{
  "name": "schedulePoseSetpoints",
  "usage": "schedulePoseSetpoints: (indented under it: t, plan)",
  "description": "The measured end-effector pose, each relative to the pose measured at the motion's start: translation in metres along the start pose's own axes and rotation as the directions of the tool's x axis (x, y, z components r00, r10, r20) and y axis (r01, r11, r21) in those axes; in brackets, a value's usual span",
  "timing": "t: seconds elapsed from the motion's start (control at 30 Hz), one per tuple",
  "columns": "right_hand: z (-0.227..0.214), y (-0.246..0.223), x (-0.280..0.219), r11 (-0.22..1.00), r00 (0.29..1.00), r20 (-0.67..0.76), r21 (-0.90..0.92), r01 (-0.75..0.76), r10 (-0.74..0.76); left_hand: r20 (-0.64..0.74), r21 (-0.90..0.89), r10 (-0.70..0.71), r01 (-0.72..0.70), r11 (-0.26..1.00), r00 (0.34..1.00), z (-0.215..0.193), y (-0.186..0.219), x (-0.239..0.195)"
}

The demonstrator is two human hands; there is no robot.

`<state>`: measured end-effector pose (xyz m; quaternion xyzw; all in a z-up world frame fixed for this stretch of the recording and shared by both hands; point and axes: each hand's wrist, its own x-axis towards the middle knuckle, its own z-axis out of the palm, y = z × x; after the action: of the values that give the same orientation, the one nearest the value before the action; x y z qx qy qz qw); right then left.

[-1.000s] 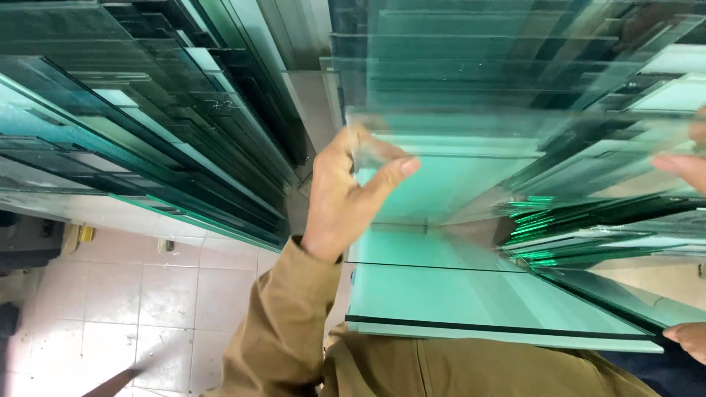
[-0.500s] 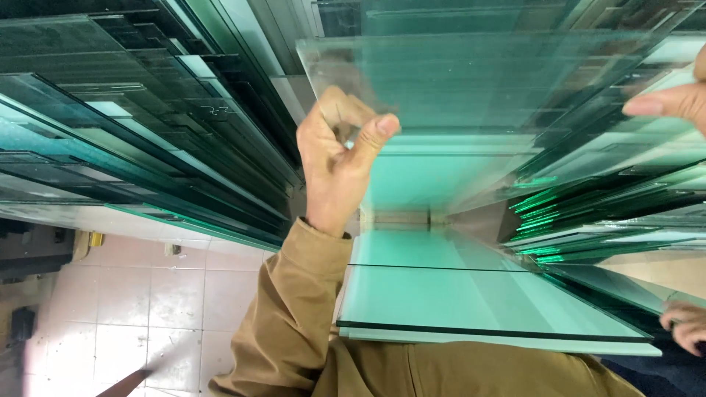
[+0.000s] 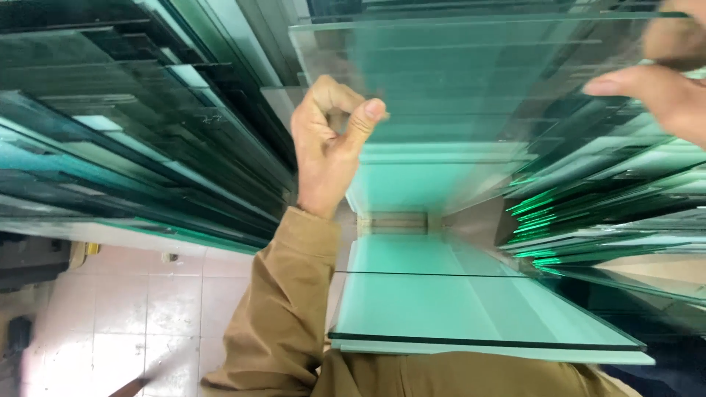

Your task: Moving and sorting through large glass panels stored vertically in a rack.

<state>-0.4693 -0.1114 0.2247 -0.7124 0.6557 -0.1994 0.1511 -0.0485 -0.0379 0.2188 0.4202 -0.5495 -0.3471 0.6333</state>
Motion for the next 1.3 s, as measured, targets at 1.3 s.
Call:
schedulePoseSetpoints:
  t: [1.3]
  plan:
    - [0.26,0.017,-0.143,0.957,0.048,0.999,-0.011,0.289,-0.003,-0.415,-0.398,-0.907,0.911,0.108,-0.074,-0.093,-0.099,-0.323]
